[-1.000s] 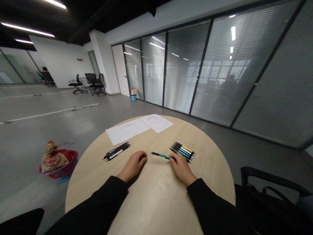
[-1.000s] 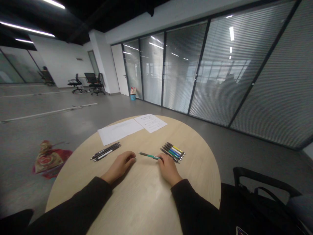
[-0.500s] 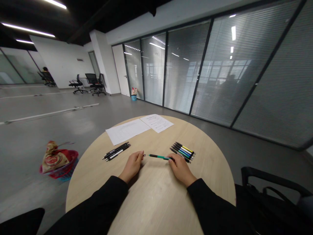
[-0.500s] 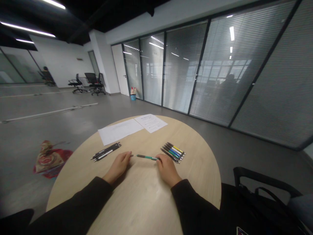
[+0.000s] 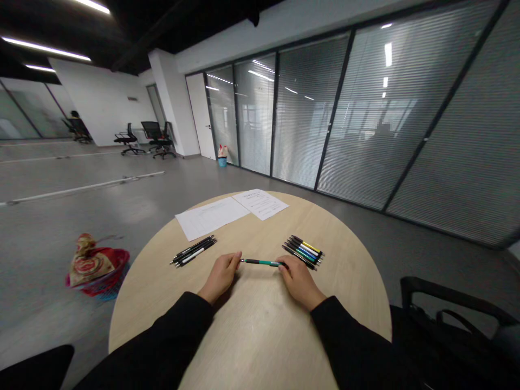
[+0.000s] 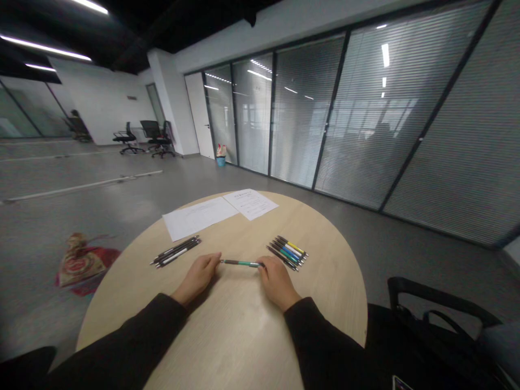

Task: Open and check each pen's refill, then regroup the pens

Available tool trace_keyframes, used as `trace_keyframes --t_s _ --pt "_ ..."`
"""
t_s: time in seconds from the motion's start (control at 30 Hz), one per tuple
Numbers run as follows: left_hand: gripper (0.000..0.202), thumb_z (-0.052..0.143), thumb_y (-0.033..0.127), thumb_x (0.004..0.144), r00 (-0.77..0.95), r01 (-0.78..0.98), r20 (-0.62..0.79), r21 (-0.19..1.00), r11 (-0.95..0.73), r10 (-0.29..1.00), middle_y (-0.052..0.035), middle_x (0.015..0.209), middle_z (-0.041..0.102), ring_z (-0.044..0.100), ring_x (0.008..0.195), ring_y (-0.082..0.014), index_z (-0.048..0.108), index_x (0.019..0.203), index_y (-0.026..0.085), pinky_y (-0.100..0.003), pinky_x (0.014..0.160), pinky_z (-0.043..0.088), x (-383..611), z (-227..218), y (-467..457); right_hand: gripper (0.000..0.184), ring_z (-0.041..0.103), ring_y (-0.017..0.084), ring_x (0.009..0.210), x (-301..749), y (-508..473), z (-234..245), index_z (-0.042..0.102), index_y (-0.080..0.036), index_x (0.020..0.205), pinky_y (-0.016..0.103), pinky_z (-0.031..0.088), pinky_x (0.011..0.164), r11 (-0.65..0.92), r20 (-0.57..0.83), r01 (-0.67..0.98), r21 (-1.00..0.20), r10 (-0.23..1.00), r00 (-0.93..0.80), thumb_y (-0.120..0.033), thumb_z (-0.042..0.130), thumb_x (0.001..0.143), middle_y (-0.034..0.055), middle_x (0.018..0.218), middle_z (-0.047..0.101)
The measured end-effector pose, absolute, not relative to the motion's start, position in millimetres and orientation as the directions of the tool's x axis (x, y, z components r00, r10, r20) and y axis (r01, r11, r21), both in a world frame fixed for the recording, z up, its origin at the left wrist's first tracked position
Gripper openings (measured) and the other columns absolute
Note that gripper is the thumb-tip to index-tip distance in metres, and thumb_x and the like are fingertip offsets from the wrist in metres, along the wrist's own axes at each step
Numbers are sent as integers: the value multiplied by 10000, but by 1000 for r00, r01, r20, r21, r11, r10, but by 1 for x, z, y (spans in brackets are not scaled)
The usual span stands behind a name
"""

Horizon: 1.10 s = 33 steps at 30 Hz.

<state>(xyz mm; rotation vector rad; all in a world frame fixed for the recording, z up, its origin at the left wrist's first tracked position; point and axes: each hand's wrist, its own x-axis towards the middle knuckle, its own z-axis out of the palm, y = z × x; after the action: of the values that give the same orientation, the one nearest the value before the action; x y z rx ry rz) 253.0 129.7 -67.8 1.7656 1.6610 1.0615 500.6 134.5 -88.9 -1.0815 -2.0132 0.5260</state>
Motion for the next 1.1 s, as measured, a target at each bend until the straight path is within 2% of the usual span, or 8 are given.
trace_keyframes --t_s 0.43,0.7,0.9,1.03,1.1 --pt "524 384 613 885 1 575 132 811 -108 991 41 505 352 347 514 -130 400 555 207 -273 542 262 253 -68 130 199 616 221 952 500 135 -91 685 -186 1005 369 466 900 574 448 500 -649 819 -359 -130 516 916 81 984 703" --pt "474 431 578 905 86 509 162 841 -183 983 33 573 442 424 567 -141 429 618 201 -271 582 329 251 -71 131 210 620 222 966 501 135 -91 695 -186 1015 370 465 912 571 436 497 -654 821 -370 -122 523 912 81 1000 712" --pt "353 518 509 898 148 391 164 896 -210 975 44 629 456 422 595 -128 497 757 186 -251 580 340 248 -76 133 210 628 222 976 502 137 -93 699 -190 1013 364 468 914 550 428 504 -666 835 -345 -133 523 913 82 1008 715" --pt "211 579 385 879 196 312 188 918 -243 962 35 714 490 447 646 -124 526 892 181 -244 605 362 247 -80 134 201 626 226 980 503 137 -92 698 -181 1004 365 467 912 540 419 512 -668 842 -341 -136 522 916 85 1008 716" --pt "206 606 316 852 188 281 213 924 -260 959 22 804 513 472 699 -123 530 996 190 -245 645 389 248 -80 134 202 625 225 977 502 137 -90 696 -181 1005 363 466 911 541 417 508 -670 841 -345 -135 521 917 83 1007 714"
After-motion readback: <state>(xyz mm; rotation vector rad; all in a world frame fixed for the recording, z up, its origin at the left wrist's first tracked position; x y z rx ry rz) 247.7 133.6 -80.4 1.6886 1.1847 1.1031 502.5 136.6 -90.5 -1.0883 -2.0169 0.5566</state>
